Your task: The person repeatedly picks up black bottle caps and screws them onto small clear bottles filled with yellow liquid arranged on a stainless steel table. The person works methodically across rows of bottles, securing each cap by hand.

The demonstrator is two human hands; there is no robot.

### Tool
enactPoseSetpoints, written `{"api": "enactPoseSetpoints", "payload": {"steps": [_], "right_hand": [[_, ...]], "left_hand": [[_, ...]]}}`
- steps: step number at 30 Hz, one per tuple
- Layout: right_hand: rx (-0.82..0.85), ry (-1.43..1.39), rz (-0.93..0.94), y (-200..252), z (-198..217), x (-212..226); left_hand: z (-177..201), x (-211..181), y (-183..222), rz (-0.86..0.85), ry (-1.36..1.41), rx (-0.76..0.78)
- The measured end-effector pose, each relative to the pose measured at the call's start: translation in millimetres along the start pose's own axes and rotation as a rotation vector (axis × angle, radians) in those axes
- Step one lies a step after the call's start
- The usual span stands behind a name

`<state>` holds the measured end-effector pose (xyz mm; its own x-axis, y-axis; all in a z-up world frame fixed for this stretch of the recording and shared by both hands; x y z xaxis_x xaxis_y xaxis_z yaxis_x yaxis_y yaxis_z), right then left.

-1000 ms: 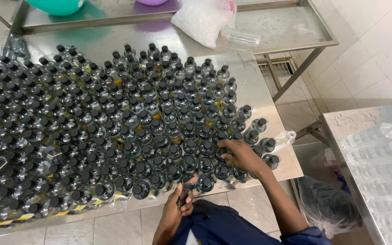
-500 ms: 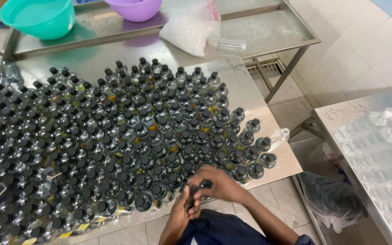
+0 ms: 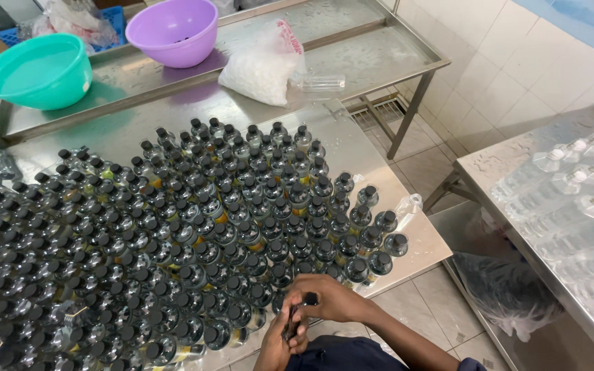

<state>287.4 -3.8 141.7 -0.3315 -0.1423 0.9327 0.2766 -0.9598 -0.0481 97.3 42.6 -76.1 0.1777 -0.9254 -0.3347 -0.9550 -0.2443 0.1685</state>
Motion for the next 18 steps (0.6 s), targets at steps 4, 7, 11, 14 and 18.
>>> {"api": "enactPoseSetpoints", "payload": {"steps": [4,7,11,14,18], "right_hand": [[-0.023,-0.087,-0.082,-4,0,-5],[-0.027,-0.073,-0.094,-6,1,-11],[-0.07,-0.069,-0.032,-10,5,-11],[-0.096,-0.032,0.013,-12,17,-10],[-0.371,0.145,-0.01,-27,61,-27]], "left_hand": [[-16,-5,-1,0.037,-0.112,-0.077],[-28,-12,0,0.023,-0.115,-0.11],[-16,-12,-5,-0.049,-0.058,-0.087],[-36,-20,-4,-0.14,-0.027,-0.114],[-68,-38,6,-0.184,-0.06,-0.272]]}}
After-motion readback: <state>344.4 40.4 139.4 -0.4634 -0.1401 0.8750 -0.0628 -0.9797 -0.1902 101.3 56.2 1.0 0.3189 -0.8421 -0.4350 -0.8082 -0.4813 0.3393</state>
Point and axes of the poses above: each hand's wrist, its own y-axis away from the middle knuckle, its own z-axis out of the back of the hand, x = y × z, the point moved 2 cm from there along -y, towards the middle knuckle, and after that the axes turned 7 degrees about x, right-handed, at the moved point
